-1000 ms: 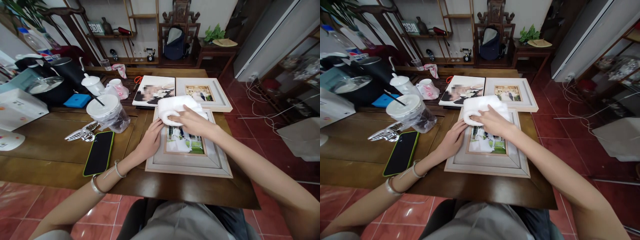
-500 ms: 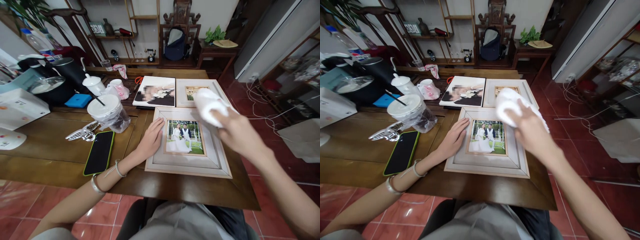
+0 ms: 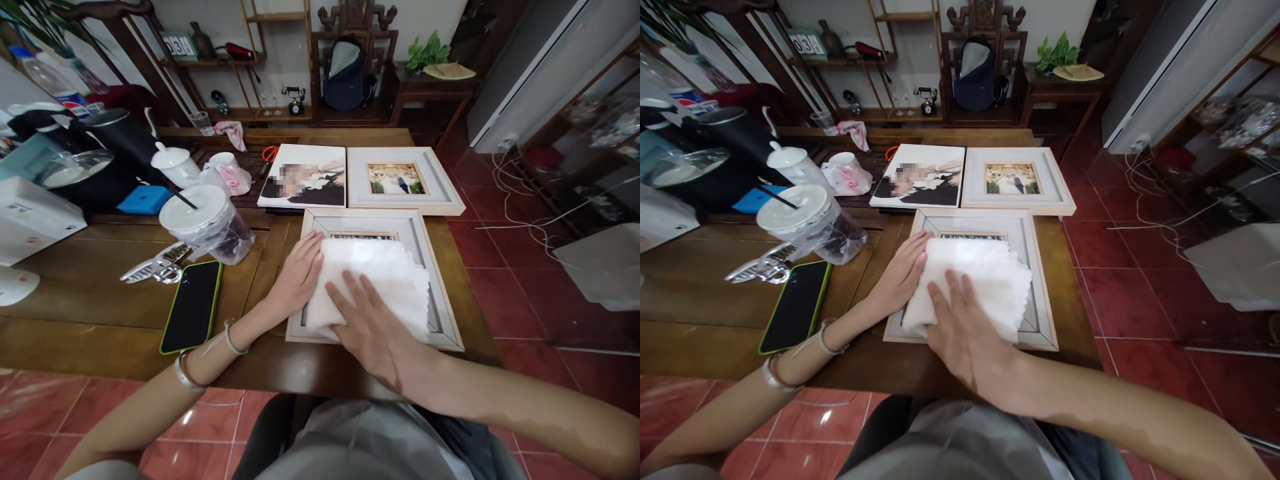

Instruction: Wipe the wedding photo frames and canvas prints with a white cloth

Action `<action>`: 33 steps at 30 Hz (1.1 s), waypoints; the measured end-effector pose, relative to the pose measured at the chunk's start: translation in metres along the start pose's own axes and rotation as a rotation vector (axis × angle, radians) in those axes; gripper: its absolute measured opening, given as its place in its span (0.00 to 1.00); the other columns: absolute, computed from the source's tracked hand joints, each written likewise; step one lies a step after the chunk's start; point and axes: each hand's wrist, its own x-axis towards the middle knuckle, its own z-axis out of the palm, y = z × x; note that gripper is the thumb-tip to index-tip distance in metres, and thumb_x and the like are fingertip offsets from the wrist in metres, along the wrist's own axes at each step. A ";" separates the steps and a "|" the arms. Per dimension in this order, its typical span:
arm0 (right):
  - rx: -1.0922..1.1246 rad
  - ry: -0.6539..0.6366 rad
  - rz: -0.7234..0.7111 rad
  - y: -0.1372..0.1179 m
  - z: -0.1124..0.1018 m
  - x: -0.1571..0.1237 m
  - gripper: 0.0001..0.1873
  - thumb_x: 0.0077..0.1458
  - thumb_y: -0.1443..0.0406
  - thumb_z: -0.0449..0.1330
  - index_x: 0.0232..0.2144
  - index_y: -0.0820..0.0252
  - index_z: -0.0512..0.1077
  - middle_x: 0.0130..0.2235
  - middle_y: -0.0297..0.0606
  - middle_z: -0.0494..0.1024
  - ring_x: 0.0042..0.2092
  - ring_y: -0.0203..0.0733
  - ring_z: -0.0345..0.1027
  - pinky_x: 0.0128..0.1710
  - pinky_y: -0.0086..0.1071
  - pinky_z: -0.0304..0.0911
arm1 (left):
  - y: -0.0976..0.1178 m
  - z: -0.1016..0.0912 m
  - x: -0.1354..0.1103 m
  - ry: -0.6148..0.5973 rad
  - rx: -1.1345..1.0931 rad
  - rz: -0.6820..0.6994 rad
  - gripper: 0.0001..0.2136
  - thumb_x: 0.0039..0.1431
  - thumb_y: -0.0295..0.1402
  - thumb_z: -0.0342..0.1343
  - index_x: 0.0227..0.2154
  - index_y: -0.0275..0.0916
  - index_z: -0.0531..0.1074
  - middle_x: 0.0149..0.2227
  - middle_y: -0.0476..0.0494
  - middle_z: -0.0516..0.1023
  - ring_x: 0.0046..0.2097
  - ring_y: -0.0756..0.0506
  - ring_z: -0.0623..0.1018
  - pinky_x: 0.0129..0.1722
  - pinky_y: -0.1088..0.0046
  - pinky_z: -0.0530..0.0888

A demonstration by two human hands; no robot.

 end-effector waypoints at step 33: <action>-0.025 0.311 0.158 0.006 0.001 -0.072 0.08 0.49 0.75 0.57 0.21 0.65 0.73 0.60 0.58 0.64 0.61 0.68 0.55 0.56 0.62 0.57 | -0.005 -0.001 -0.001 -0.071 0.076 0.030 0.21 0.69 0.35 0.40 0.61 0.32 0.60 0.64 0.33 0.61 0.67 0.40 0.55 0.65 0.52 0.56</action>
